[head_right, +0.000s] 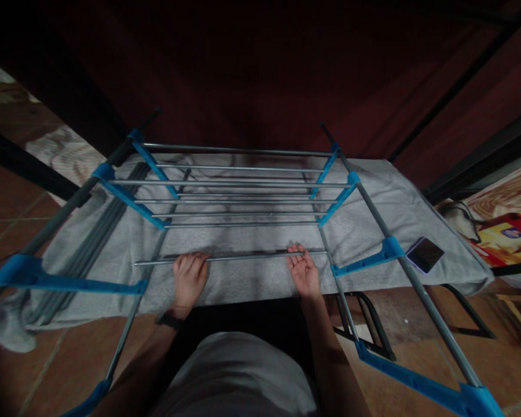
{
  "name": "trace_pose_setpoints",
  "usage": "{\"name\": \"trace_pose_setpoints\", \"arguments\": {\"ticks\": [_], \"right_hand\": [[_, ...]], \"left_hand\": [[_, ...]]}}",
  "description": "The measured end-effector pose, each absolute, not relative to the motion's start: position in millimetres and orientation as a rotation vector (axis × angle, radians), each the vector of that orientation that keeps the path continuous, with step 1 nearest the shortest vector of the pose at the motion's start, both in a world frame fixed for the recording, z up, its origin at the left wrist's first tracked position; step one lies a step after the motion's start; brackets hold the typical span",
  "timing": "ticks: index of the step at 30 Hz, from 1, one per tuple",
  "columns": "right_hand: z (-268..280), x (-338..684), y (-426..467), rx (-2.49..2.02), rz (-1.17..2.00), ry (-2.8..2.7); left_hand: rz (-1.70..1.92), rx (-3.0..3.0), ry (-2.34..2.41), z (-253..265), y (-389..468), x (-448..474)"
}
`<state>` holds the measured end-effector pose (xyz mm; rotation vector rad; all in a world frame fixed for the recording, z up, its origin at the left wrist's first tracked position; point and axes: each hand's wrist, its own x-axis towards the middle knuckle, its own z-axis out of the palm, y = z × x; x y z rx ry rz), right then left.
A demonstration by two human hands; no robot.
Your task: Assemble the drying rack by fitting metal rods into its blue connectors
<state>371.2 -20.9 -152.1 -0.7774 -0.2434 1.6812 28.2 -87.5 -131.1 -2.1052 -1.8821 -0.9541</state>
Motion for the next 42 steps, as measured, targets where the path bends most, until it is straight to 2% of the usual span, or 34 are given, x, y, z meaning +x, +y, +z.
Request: {"name": "trace_pose_setpoints", "arguments": {"ticks": [23,42], "right_hand": [[-148.1,357.2,-26.0,-0.823,1.641,-0.523],[-132.7,335.3,-32.1,-0.891,1.661,-0.482]], "left_hand": [[-0.908,-2.182,-1.836,-129.3,-86.6,29.2],[-0.918,-2.219,-1.812,-132.6,-88.0,28.4]]}}
